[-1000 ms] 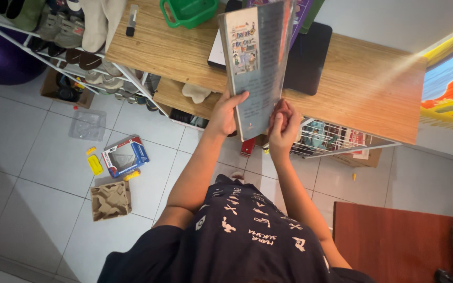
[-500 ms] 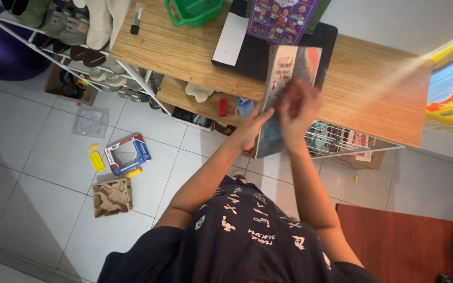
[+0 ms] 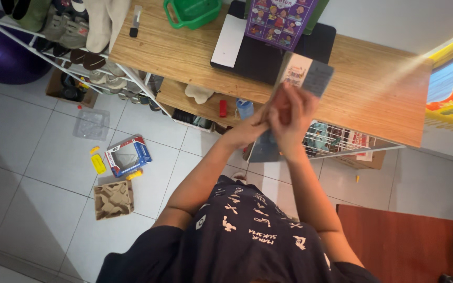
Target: The person wipes the surfaces of several items on a wooden table using a small cloth. They handle a yellow toy, a camouflage toy gun, a green book, and a magazine, wiping each one before placing it back on the table.
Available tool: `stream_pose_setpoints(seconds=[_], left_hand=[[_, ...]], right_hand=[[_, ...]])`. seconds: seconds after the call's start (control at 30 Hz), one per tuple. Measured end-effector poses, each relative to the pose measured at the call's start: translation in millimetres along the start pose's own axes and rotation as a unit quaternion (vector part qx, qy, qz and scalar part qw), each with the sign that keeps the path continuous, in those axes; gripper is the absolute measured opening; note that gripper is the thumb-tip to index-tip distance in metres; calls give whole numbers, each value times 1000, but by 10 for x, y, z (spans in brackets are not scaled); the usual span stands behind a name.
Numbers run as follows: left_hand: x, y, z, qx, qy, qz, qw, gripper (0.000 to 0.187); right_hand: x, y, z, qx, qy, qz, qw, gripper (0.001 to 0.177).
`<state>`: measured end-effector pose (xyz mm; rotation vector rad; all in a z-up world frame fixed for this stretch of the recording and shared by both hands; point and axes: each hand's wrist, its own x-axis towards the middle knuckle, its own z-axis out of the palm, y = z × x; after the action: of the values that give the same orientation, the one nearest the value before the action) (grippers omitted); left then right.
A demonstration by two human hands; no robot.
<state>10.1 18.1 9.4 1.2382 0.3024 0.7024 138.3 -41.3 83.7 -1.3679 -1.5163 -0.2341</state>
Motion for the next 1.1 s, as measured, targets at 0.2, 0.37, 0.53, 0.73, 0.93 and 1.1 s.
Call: stream_pose_setpoints(seconds=[0.2,0.37,0.53,0.73,0.93,1.1], left_hand=[[-140,123,86,0,-45,-11,999,62],[-48,151,-23,-33,27,32,999,61],[85,84,-181,-121,106,78,984,57],[95,-95,-27,-94,95,25,991,59],[-3,-31,83,-122,26,9,992,61],[-29,52,117,-141,25,10,990,63]], right_hand=[[277,796,-25,60,102,129,985,27],[-271,733,205,203,67,299,930,31],[-704,122,304,102,0,119,988,54],[-386,26,154,29,-7,38,999,56],[-86,203,-6,32,30,65,997,39],[-124,194,-28,137,25,188,972,34]])
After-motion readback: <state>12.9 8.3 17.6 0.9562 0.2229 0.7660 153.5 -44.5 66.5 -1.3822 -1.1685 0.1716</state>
